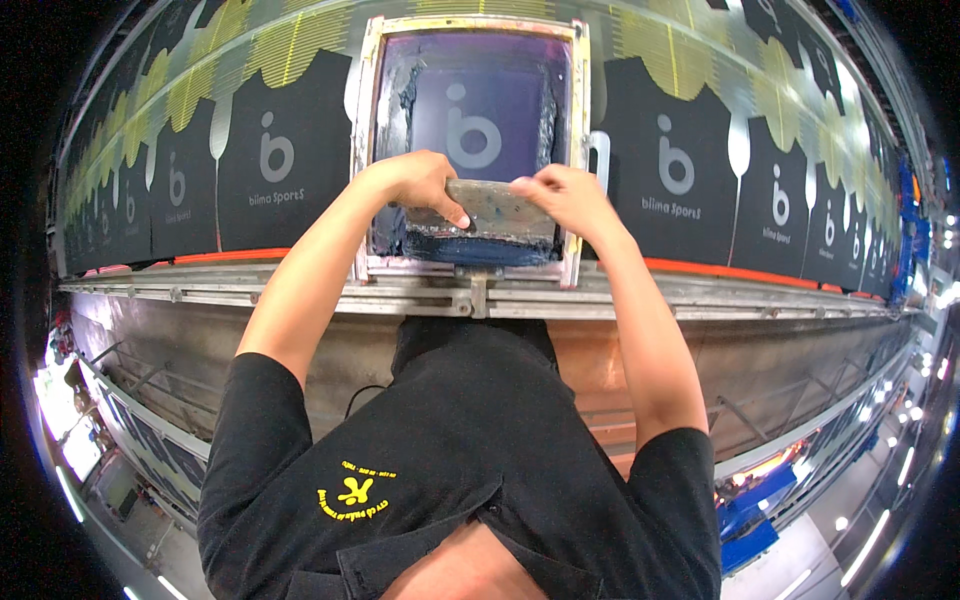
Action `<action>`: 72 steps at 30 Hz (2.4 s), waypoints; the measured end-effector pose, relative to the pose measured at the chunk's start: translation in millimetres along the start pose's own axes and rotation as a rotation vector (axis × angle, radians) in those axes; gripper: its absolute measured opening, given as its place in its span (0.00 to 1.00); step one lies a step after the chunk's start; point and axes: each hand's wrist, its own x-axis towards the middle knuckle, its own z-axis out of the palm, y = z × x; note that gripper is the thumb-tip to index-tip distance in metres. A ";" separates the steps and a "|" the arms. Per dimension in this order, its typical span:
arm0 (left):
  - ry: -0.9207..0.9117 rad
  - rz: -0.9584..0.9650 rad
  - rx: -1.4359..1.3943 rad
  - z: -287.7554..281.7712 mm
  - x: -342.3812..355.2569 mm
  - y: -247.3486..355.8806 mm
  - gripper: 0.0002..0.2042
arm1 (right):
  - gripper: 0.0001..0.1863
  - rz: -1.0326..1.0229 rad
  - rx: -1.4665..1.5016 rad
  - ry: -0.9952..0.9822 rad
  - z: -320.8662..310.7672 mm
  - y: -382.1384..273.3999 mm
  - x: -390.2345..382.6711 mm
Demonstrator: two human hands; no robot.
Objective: The person uses a squeegee to spread dark ink across a screen printing frame mounted on a metal stand. They repeatedly pull the squeegee across the screen to distribute the ink evenly, then lift and reposition the frame to continue the process.
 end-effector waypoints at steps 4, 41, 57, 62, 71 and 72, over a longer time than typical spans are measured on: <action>0.197 0.074 0.149 -68.3 -15.4 7.9 0.28 | 0.22 0.066 0.289 0.729 -30.5 49.4 16.3; 0.756 0.171 0.227 81.1 -191.8 -143.8 0.25 | 0.19 -0.057 0.708 0.815 111.4 -59.4 91.6; 0.553 0.111 0.215 12.7 -277.6 -309.2 0.25 | 0.19 0.165 0.301 0.847 294.7 -187.2 154.7; 0.583 0.090 0.224 21.1 -271.4 -317.6 0.24 | 0.23 0.220 0.250 0.757 292.5 -187.4 156.0; 0.660 0.109 0.298 31.9 -265.3 -322.0 0.21 | 0.14 -0.846 0.945 0.273 176.9 -403.2 -97.6; 0.662 0.089 0.281 28.2 -266.4 -315.1 0.20 | 0.14 -1.039 0.969 0.154 166.9 -412.6 -136.4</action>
